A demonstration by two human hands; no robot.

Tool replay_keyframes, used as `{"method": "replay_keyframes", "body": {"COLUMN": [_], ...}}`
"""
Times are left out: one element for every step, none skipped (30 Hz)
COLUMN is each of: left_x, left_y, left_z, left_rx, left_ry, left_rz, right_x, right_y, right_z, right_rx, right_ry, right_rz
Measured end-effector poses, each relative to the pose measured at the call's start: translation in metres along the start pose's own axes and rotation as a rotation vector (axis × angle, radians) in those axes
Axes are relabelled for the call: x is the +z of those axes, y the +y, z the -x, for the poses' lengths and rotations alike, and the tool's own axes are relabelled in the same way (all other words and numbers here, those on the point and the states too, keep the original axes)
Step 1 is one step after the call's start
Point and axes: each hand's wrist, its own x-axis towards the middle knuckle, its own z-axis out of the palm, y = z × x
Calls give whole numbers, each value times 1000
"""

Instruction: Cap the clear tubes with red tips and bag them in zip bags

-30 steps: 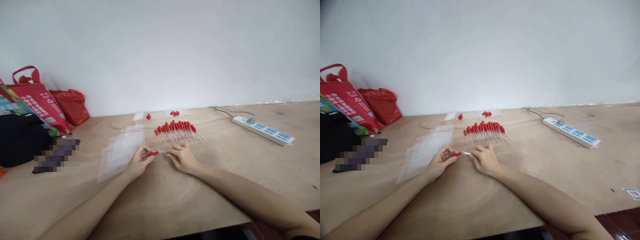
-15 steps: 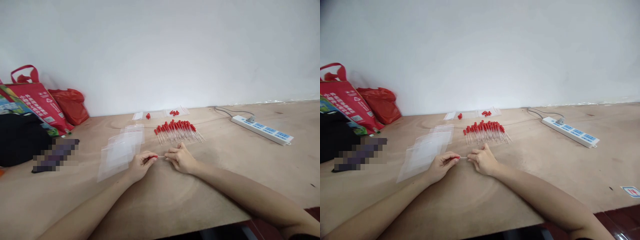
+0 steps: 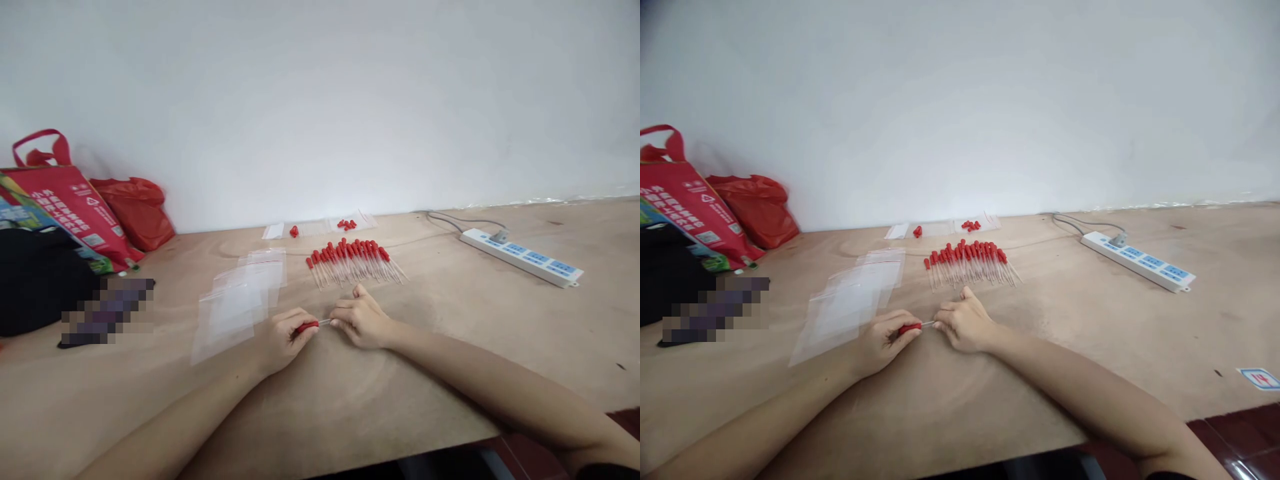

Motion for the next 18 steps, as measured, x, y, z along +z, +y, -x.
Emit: {"method": "replay_keyframes", "body": {"left_x": [0, 0, 0, 0, 0, 0, 0, 1, 1, 2, 2, 1, 0, -2, -6, -10, -15, -20], "left_y": [1, 2, 3, 3, 3, 3, 2, 2, 0, -1, -3, -4, -6, -8, -10, -13, -16, -20], "left_z": [0, 0, 1, 1, 1, 1, 1, 0, -1, -3, -5, -7, -9, -11, -12, -12, -12, -11], "left_rx": [3, 6, 12, 18, 22, 24, 22, 18, 17, 17, 17, 16, 17, 16, 12, -3, -34, -88], "left_ry": [-4, -4, -1, 2, -1, -7, -13, -20, -22, -14, -1, 14, 25, 36, 47, 60, 80, 105], "left_rz": [-5, -9, -11, -11, -10, -8, -8, -7, -6, -5, -4, -7, -16, -36, -72, -125, -196, -283], "right_x": [0, -1, -1, -2, -2, -2, -2, -2, -2, -3, -3, -4, -5, -7, -8, -10, -12, -14], "right_y": [-1, -2, -3, -4, -5, -6, -7, -8, -8, -8, -9, -9, -9, -9, -7, -5, -1, 5], "right_z": [0, -1, -1, -2, -2, -3, -4, -5, -6, -7, -8, -9, -10, -10, -11, -11, -12, -13], "right_rx": [5, 10, 15, 18, 21, 22, 25, 30, 41, 55, 69, 82, 94, 105, 122, 153, 203, 270], "right_ry": [-7, -13, -17, -20, -23, -28, -34, -39, -41, -39, -33, -25, -18, -18, -22, -25, -24, -13], "right_rz": [-23, -44, -61, -75, -85, -93, -96, -94, -87, -74, -55, -29, 0, 32, 61, 82, 87, 76]}}
